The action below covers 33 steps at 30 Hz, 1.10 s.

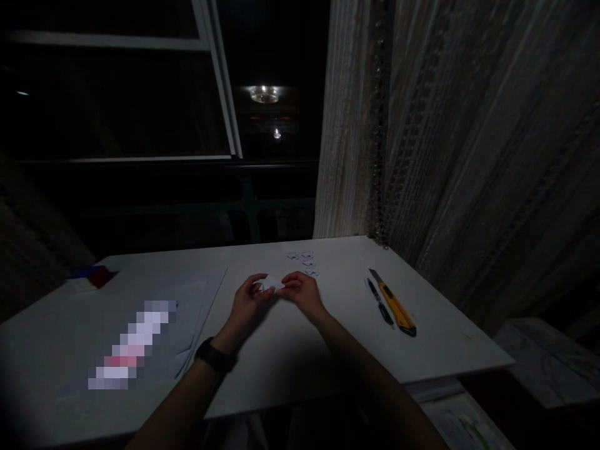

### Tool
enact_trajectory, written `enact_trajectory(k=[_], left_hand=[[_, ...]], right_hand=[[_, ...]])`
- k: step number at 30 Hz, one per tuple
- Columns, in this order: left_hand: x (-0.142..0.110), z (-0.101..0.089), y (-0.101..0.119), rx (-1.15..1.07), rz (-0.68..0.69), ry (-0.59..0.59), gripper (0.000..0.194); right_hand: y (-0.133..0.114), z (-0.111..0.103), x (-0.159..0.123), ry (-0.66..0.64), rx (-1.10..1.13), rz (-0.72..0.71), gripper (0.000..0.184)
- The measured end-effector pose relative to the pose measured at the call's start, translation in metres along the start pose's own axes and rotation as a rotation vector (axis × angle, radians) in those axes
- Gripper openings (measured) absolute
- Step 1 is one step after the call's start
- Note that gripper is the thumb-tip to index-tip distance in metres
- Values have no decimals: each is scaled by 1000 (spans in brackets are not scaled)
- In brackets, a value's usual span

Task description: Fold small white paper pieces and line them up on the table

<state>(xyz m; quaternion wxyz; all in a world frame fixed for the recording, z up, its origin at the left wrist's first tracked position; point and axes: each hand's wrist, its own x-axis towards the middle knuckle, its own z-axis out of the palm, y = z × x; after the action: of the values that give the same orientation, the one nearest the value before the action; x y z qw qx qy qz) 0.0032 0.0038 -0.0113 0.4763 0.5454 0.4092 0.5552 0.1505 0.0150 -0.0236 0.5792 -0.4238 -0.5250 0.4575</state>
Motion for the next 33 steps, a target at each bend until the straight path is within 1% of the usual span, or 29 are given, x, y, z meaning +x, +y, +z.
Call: enact_trajectory(k=[9,14,20,22,27,33], left_hand=[[3,1,-6,-23,-15,-53,45],[3,1,-8,-72,-81,-115,52],[0,-2,-5,-48,-135,-244,58],[-1,-2,-5,-46,-152,-264,59],[-2,-1,-4,11,-168,-238,53],[-1,-1,0,104,-107,-172,42]], right_hand=[[1,-2,0,2,-5,-37,31],[2,-4,1,23,13,-11,30],[1,-5,2,-37,-13,33,27],[1,-6,2,-57,-32,35,28],[-2,-7,1,-103,-37,44,30],[-4,-3,-1,-96,-16,12,29]])
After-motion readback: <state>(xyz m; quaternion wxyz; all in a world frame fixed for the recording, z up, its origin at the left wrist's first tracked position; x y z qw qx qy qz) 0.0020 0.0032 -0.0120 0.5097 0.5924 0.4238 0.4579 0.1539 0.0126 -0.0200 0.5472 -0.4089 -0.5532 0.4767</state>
